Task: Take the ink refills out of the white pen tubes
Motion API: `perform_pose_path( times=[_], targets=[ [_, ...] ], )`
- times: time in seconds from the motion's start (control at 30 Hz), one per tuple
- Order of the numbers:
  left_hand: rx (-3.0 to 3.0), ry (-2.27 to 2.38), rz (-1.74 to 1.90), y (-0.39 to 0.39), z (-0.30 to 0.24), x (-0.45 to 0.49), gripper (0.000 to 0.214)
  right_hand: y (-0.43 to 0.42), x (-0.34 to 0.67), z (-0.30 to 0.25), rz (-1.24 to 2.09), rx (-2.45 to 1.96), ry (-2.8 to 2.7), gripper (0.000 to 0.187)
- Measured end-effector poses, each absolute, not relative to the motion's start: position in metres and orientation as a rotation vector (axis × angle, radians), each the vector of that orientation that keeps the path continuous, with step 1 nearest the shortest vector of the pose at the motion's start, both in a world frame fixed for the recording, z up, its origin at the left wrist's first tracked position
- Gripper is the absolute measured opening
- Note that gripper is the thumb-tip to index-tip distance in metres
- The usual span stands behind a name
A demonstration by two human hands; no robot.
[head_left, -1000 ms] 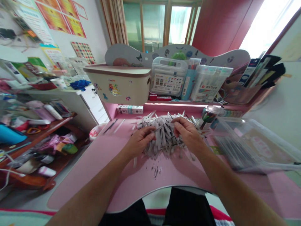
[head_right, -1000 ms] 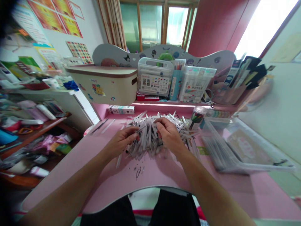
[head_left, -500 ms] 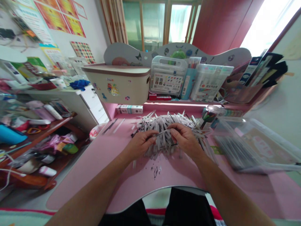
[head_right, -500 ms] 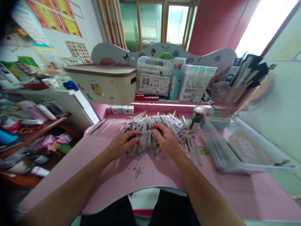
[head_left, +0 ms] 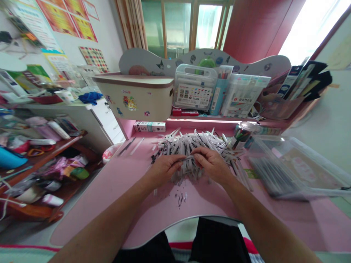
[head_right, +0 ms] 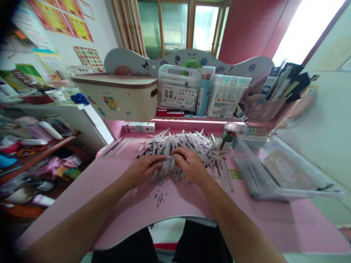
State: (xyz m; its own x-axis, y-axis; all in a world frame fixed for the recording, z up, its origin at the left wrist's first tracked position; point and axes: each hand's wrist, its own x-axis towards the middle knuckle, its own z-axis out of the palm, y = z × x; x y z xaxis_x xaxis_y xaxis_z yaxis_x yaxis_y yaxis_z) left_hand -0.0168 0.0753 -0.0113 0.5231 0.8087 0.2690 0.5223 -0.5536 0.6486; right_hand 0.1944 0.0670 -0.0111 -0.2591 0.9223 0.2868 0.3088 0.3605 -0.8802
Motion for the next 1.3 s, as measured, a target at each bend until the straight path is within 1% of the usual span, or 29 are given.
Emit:
perform_pose_path(
  times=[0.33,0.63,0.73,0.93,1.03,1.17,1.3],
  targets=[
    [2.568,1.151,0.888,0.070,-0.013,-0.012,0.032,0.063,0.190,-0.009,1.059,-1.074,-1.585,0.017],
    [2.862,1.279,0.762,0.067,-0.014,-0.011,0.030,0.064,0.188,-0.014,1.184,-1.042,-1.466,0.016],
    [2.836,1.270,0.783,0.066,-0.013,-0.010,0.027,0.065,0.187,-0.015,1.269,-1.015,-1.400,0.017],
    [2.616,1.201,0.956,0.069,-0.014,-0.008,0.029,0.068,0.182,-0.016,1.449,-0.824,-1.246,0.026],
    [2.564,1.207,0.987,0.073,-0.014,-0.012,0.037,0.066,0.186,-0.006,1.309,-0.884,-1.319,0.021],
    [2.437,1.243,1.075,0.083,-0.013,-0.025,0.053,0.046,0.211,0.036,0.811,-0.949,-1.453,0.015],
    [2.201,1.374,1.177,0.092,-0.011,-0.035,0.048,0.008,0.251,0.093,0.351,-0.994,-1.374,0.014]
  ],
)
